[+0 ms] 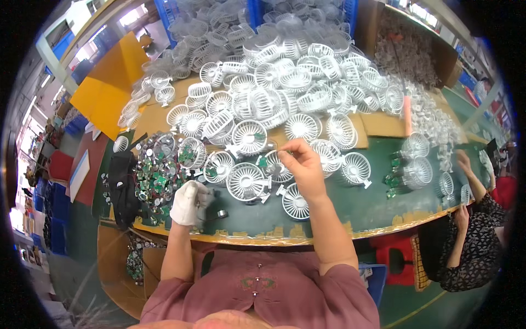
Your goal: The person assembles mini fan components by inserting circular motor pieces into plastic fan grilles by hand, setting them aside on the workbench, and gathering more fan grilles from a pile.
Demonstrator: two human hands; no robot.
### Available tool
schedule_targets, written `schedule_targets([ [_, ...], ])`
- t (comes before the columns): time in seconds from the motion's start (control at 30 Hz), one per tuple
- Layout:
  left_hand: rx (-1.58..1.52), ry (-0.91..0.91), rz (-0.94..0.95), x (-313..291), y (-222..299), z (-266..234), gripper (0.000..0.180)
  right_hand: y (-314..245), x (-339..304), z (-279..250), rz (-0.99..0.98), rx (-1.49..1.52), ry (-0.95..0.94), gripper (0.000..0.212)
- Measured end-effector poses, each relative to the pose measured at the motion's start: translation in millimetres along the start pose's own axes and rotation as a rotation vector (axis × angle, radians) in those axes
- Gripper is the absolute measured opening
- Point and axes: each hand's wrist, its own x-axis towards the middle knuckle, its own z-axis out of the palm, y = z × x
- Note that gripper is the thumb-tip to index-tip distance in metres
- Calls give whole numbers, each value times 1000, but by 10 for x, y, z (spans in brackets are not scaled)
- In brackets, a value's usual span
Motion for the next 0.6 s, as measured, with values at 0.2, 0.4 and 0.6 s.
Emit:
schedule_targets([
  [0.2, 1222, 402, 620, -91, 155, -72, 26, -220, -132, 376, 129, -71, -32, 9],
  [0.4, -229, -430, -206, -718, 95, 301, 79, -288, -492, 923, -353, -520, -265, 10],
  [0.6, -654, -244, -309, -492, -402, 331, 63, -23, -1072, 1138, -474, -696, -615, 18],
])
